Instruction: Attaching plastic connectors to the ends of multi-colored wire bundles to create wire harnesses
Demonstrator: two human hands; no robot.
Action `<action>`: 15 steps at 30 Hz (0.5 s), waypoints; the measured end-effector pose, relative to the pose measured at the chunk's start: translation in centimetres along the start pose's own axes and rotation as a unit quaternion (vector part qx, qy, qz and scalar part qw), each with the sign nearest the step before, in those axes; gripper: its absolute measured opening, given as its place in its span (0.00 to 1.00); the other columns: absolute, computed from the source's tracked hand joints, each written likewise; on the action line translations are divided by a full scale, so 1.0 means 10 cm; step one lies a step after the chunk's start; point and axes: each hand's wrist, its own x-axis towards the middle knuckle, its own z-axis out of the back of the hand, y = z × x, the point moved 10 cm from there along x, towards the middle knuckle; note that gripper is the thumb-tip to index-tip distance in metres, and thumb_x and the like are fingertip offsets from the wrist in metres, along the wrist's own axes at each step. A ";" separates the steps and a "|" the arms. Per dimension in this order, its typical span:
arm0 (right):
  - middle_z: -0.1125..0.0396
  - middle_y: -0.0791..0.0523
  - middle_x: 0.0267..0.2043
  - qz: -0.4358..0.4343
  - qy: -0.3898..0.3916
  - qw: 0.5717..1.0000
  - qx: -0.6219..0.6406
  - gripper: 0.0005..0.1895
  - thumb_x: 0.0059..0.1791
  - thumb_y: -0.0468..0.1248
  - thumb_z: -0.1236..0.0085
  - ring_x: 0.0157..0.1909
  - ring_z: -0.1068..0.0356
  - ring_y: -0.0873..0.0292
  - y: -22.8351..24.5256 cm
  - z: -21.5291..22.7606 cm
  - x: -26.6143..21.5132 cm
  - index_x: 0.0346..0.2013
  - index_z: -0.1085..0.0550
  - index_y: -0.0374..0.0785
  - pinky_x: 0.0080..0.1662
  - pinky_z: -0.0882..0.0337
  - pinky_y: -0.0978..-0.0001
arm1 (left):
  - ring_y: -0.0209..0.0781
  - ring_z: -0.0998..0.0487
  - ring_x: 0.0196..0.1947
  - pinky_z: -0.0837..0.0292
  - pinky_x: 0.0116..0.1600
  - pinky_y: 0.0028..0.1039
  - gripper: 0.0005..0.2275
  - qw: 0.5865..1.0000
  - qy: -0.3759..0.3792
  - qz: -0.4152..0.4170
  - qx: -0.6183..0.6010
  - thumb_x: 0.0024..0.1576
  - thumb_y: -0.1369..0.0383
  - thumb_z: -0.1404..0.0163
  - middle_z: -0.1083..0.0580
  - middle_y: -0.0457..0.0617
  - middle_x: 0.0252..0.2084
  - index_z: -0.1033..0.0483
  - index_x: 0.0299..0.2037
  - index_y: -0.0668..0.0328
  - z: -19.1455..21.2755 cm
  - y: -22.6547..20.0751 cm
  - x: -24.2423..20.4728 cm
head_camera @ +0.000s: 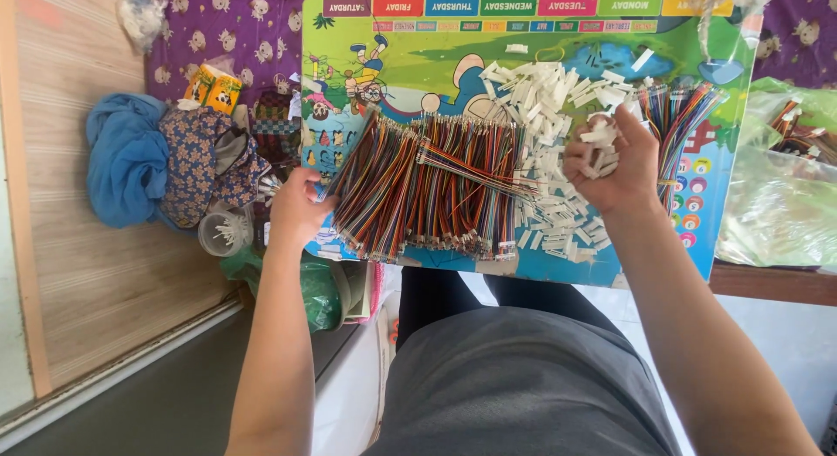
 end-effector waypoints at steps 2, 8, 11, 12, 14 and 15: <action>0.36 0.54 0.28 0.003 -0.009 1.000 0.009 0.17 0.53 0.47 0.56 0.31 0.33 0.56 -0.06 0.08 0.01 0.28 0.29 0.39 0.32 0.33 0.69 | 0.56 0.23 0.43 0.30 0.50 0.42 0.15 1.000 0.001 -0.001 -0.016 0.49 0.63 0.40 0.27 0.54 0.35 0.25 0.44 0.55 0.02 0.03 -0.02; 0.30 0.51 0.38 -0.005 -0.013 1.000 0.007 0.11 0.50 0.37 0.50 0.42 0.26 0.51 -0.27 0.13 -0.08 0.45 0.27 0.38 0.46 0.22 0.57 | 0.40 0.26 0.27 0.26 0.36 0.23 0.04 0.956 -0.146 -0.093 -0.237 0.62 0.72 0.49 0.30 0.52 0.32 0.28 0.41 0.64 1.01 -1.07 -0.59; 0.29 0.51 0.36 -0.025 0.020 0.999 -0.027 0.08 0.50 0.41 0.48 0.40 0.25 0.52 -0.46 0.02 -0.17 0.37 0.26 0.41 0.41 0.21 0.63 | 0.36 0.23 0.27 0.23 0.32 0.18 0.03 0.906 -0.250 -0.190 -0.283 0.65 0.75 0.52 0.29 0.52 0.33 0.28 0.43 0.68 1.28 -1.52 -0.88; 0.29 0.51 0.33 -0.040 0.040 0.998 -0.029 0.12 0.51 0.45 0.48 0.38 0.25 0.52 -0.53 -0.03 -0.20 0.29 0.26 0.42 0.37 0.22 0.66 | 0.37 0.22 0.28 0.22 0.31 0.19 0.04 0.888 -0.286 -0.234 -0.274 0.65 0.76 0.53 0.28 0.54 0.33 0.26 0.44 0.70 1.34 -1.69 -1.00; 0.30 0.52 0.34 -0.041 0.058 0.995 -0.064 0.12 0.51 0.45 0.49 0.37 0.26 0.53 -0.61 -0.20 -0.35 0.33 0.26 0.40 0.34 0.23 0.69 | 0.38 0.21 0.27 0.23 0.30 0.21 0.05 0.882 -0.259 -0.309 -0.243 0.63 0.75 0.51 0.25 0.54 0.32 0.24 0.45 0.64 1.07 -1.96 -1.09; 0.30 0.53 0.34 -0.044 0.076 0.991 -0.097 0.12 0.51 0.45 0.49 0.36 0.26 0.53 -0.67 -0.30 -0.42 0.36 0.26 0.39 0.32 0.25 0.72 | 0.40 0.20 0.27 0.24 0.28 0.23 0.06 0.872 -0.229 -0.380 -0.208 0.61 0.73 0.49 0.22 0.55 0.31 0.22 0.46 0.59 0.91 -2.16 -1.17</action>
